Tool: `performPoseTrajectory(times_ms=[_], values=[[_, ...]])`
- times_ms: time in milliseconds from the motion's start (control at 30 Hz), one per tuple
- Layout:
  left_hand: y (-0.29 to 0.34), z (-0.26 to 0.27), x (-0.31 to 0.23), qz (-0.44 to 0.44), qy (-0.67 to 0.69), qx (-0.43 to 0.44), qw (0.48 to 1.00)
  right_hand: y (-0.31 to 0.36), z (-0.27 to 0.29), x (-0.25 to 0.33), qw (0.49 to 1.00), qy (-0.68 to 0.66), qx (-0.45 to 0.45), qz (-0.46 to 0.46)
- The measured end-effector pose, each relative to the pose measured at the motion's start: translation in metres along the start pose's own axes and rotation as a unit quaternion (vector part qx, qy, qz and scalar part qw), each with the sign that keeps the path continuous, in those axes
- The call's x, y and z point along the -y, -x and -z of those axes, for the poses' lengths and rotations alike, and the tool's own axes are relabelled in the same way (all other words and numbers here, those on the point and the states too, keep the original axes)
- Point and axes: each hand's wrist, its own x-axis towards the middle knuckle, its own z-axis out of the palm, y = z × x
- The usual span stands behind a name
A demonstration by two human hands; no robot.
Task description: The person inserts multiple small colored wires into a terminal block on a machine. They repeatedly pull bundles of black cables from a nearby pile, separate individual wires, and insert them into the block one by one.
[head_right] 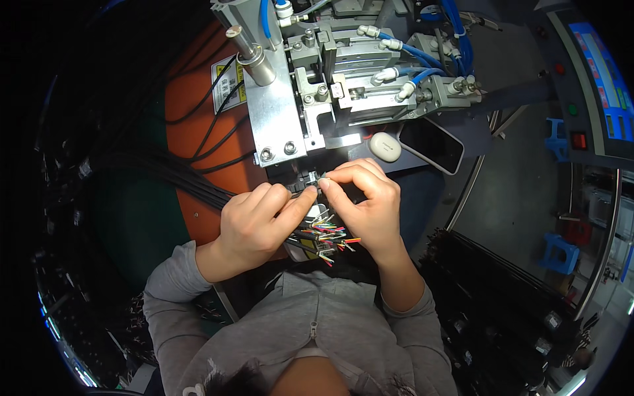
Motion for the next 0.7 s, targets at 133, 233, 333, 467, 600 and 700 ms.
performPoseTrajectory(times_ms=[133, 233, 333, 467, 600, 700], values=[[0.0, -0.004, -0.001, 0.012, -0.033, 0.016, 0.999, -0.005, -0.007, -0.002, 0.994, 0.088, -0.015, 0.059], [-0.002, -0.005, -0.002, 0.034, -0.049, 0.016, 0.998, -0.008, -0.013, -0.004, 0.991, 0.111, -0.011, 0.07], [0.0, -0.005, -0.003, 0.045, -0.059, 0.028, 0.997, -0.008, -0.014, 0.0, 0.994, 0.102, 0.003, 0.041], [0.001, -0.004, -0.007, 0.054, -0.064, 0.043, 0.996, -0.005, -0.013, -0.005, 0.991, 0.101, -0.009, 0.085], [-0.002, -0.002, -0.007, 0.05, -0.071, 0.045, 0.995, -0.006, -0.018, -0.011, 0.992, 0.084, -0.045, 0.088], [-0.002, -0.004, -0.005, 0.048, -0.071, 0.038, 0.996, -0.004, -0.021, -0.015, 0.998, 0.042, -0.04, 0.033]])
